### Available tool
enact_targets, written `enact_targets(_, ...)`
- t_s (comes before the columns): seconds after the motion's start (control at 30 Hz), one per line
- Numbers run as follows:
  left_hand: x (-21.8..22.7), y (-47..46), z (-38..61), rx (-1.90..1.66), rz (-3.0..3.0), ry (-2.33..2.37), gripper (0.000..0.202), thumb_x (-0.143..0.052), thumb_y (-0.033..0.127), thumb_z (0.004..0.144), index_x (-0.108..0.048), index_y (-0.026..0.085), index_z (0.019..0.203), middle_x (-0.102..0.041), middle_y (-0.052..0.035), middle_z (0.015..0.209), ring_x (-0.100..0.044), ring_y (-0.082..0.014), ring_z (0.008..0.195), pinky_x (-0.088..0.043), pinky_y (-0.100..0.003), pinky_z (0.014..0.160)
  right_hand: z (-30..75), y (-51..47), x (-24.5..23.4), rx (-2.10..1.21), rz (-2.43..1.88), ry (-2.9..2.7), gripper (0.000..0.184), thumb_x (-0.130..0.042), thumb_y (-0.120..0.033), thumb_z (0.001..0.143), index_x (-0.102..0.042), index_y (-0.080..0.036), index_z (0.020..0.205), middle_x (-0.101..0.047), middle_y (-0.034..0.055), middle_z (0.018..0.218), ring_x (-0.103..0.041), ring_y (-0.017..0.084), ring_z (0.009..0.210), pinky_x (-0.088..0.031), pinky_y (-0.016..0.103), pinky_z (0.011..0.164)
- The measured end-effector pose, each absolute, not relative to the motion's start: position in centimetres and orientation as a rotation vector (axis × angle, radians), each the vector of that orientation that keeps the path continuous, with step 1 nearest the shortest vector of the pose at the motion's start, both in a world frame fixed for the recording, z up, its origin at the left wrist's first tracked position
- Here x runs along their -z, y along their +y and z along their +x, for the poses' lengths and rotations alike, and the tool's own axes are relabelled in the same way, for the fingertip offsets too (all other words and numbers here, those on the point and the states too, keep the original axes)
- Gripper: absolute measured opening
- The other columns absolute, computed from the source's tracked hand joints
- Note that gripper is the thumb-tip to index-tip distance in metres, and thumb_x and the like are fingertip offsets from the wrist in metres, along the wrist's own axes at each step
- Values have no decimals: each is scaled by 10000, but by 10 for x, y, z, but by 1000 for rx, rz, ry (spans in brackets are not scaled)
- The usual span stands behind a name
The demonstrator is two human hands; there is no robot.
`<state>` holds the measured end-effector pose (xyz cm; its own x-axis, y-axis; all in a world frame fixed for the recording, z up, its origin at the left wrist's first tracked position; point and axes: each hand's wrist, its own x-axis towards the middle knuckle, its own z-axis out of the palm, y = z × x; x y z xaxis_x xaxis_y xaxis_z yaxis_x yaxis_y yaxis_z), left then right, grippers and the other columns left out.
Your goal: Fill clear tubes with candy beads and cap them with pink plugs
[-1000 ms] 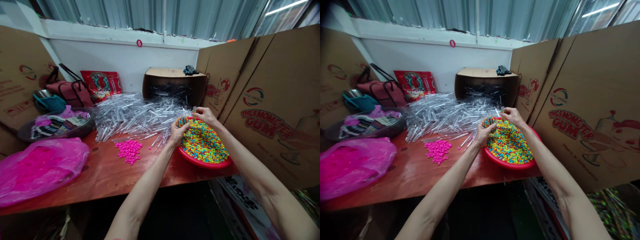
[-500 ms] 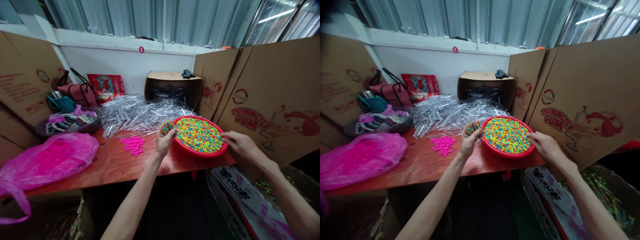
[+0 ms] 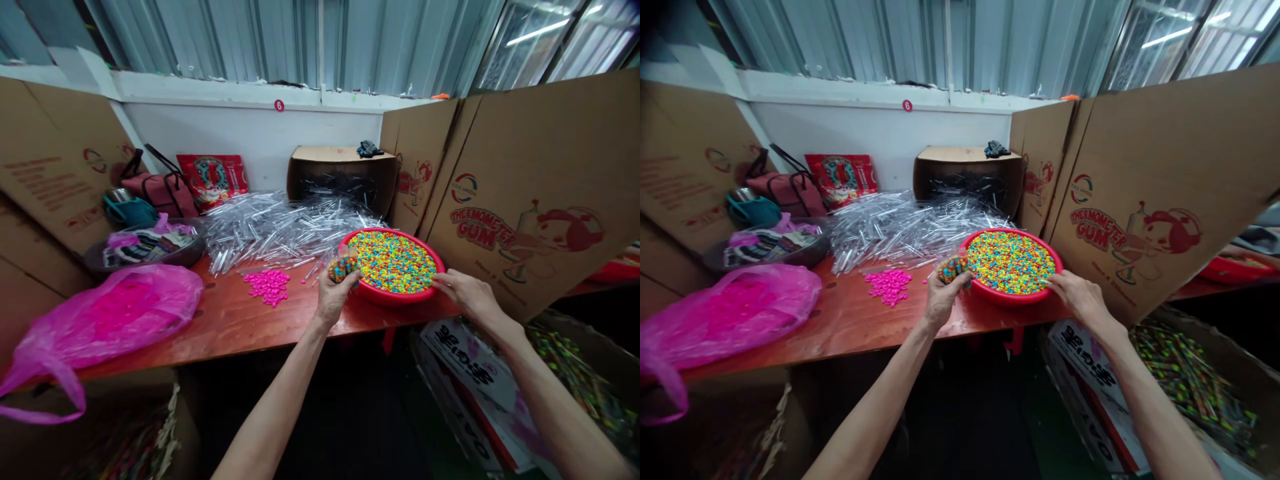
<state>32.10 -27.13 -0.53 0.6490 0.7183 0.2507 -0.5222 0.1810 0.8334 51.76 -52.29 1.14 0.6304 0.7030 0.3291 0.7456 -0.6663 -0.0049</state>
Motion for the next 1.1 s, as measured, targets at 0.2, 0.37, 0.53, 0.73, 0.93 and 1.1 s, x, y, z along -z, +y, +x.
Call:
enact_targets(0.2,8,-272,315,-894,1083,216,356,-922,291,655,-748,171,941,-737,5,832,-669,-104,715,-574,-220,697,529,-513,-2,319,-2361,-1097,355,-560,-527,945,-780,-251,980,-724,72,943,-656,221,780,-423,296,600)
enact_targets(0.37,13,-271,314,-896,1102,221,352,-924,305,650,-747,167,921,-730,8,812,-645,-97,689,-558,-211,674,515,-482,-4,-29,-1580,-706,450,-741,-593,829,-711,-218,1076,-684,21,819,-605,148,661,-500,274,616)
enact_targets(0.53,12,-271,309,-868,1104,232,377,-930,322,648,-753,165,941,-744,-3,829,-668,-112,720,-567,-228,715,483,-437,-15,-168,-1231,-638,431,-842,-530,764,-680,-252,1051,-659,-13,837,-611,111,678,-541,246,656)
enact_targets(0.73,11,-261,300,-881,1116,232,391,-936,335,645,-745,161,939,-730,3,794,-651,-101,674,-565,-221,682,477,-441,-34,-28,-1483,-892,363,-705,-540,899,-698,-245,1111,-642,13,840,-608,148,696,-531,286,658)
enact_targets(0.93,18,-254,294,-874,1146,239,395,-930,352,659,-749,151,947,-734,-17,793,-656,-113,668,-554,-219,640,495,-517,-20,409,-2256,-1268,383,-504,-527,991,-767,-248,992,-649,71,896,-639,208,753,-488,316,652)
enact_targets(1.1,22,-263,304,-859,1151,222,367,-913,321,683,-765,170,983,-744,-19,860,-669,-117,728,-561,-222,690,503,-538,5,436,-2378,-1206,409,-443,-501,1004,-757,-241,1042,-663,90,903,-661,230,777,-489,324,653)
